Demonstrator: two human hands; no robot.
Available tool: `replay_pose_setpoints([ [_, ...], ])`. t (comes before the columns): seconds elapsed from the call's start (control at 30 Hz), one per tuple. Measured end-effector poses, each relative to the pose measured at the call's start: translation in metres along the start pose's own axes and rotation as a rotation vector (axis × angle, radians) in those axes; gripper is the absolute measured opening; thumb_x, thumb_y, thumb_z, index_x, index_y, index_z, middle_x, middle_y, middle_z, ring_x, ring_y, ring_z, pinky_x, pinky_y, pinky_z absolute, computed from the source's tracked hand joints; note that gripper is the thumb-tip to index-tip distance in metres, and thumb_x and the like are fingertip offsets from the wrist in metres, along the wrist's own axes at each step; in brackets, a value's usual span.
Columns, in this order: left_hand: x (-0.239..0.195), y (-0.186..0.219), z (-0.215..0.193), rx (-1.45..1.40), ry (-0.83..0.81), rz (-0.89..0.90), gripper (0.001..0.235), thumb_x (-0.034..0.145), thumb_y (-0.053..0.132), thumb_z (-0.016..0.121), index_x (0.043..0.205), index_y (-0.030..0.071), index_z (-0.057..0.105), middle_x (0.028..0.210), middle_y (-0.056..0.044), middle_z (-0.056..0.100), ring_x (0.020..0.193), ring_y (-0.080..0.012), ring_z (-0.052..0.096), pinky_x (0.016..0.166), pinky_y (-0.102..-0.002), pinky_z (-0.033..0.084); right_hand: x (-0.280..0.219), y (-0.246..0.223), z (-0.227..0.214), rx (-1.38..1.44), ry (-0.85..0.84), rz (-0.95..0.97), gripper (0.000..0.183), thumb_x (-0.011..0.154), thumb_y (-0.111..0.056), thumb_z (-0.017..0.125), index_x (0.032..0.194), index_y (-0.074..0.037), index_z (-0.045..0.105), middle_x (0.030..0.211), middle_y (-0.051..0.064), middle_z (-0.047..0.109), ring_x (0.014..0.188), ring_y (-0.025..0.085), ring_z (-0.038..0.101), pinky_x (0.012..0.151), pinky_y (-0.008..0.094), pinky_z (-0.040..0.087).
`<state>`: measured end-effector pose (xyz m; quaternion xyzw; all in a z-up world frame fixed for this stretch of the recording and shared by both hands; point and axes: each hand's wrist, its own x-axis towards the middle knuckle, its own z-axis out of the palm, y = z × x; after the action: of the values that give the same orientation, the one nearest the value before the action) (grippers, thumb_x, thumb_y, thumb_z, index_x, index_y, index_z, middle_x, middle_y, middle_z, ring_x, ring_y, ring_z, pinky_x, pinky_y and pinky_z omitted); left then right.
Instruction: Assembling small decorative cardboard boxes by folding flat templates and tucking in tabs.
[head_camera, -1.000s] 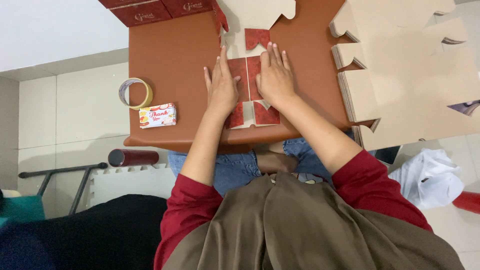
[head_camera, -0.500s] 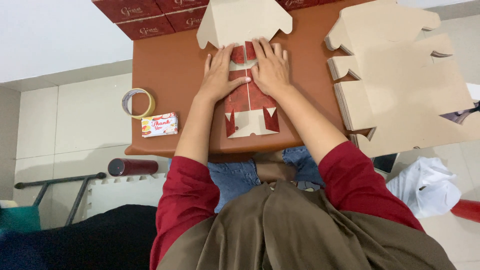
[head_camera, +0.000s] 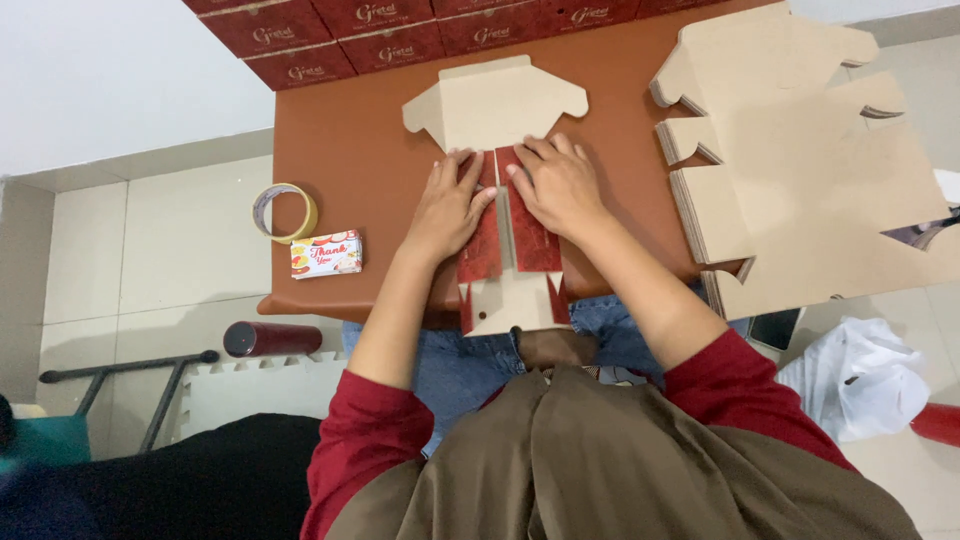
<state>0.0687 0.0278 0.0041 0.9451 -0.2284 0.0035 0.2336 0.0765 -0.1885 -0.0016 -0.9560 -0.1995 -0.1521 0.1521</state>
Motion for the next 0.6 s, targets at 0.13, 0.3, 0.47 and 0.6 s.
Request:
replay_pose_setpoints([
  [0.13, -0.017, 0.007, 0.013, -0.139, 0.148, -0.125, 0.037, 0.108, 0.031, 0.047, 0.137, 0.015, 0.064, 0.137, -0.014, 0.049, 0.132, -0.0391, 0.051, 0.113, -0.049, 0.042, -0.015, 0.007, 0.023, 0.116, 0.116, 0.072, 0.017, 0.098, -0.025, 0.063, 0.107, -0.017, 0.075, 0.105, 0.002, 0.068, 0.098, 0.025, 0.060, 0.080, 0.037, 0.049],
  [0.3, -0.011, -0.009, 0.044, 0.149, 0.369, -0.307, 0.033, 0.095, 0.034, 0.068, 0.127, 0.031, 0.060, 0.128, -0.003, 0.046, 0.122, -0.0280, 0.052, 0.108, -0.047, 0.040, -0.012, -0.009, 0.026, -0.183, 0.118, 0.252, 0.036, 0.089, -0.038, 0.074, 0.109, -0.010, 0.062, 0.115, 0.013, 0.056, 0.106, 0.031, 0.052, 0.080, 0.043, 0.041],
  [0.47, -0.010, 0.008, 0.025, -0.011, 0.271, -0.232, 0.028, 0.101, 0.028, 0.063, 0.127, 0.017, 0.055, 0.149, -0.024, 0.041, 0.145, -0.0395, 0.038, 0.122, -0.053, 0.024, -0.012, -0.010, 0.020, 0.002, 0.131, 0.136, 0.033, 0.092, -0.019, 0.069, 0.121, -0.009, 0.056, 0.120, 0.017, 0.054, 0.112, 0.038, 0.057, 0.089, 0.047, 0.049],
  [0.6, -0.009, 0.004, 0.023, -0.075, 0.200, -0.104, 0.047, 0.107, 0.033, 0.051, 0.139, 0.001, 0.039, 0.154, -0.032, 0.037, 0.147, -0.0399, 0.034, 0.123, -0.054, 0.021, -0.008, -0.020, 0.004, 0.138, 0.071, 0.054, 0.035, 0.097, -0.002, 0.054, 0.131, 0.000, 0.046, 0.121, 0.030, 0.059, 0.124, 0.045, 0.058, 0.108, 0.047, 0.045],
])
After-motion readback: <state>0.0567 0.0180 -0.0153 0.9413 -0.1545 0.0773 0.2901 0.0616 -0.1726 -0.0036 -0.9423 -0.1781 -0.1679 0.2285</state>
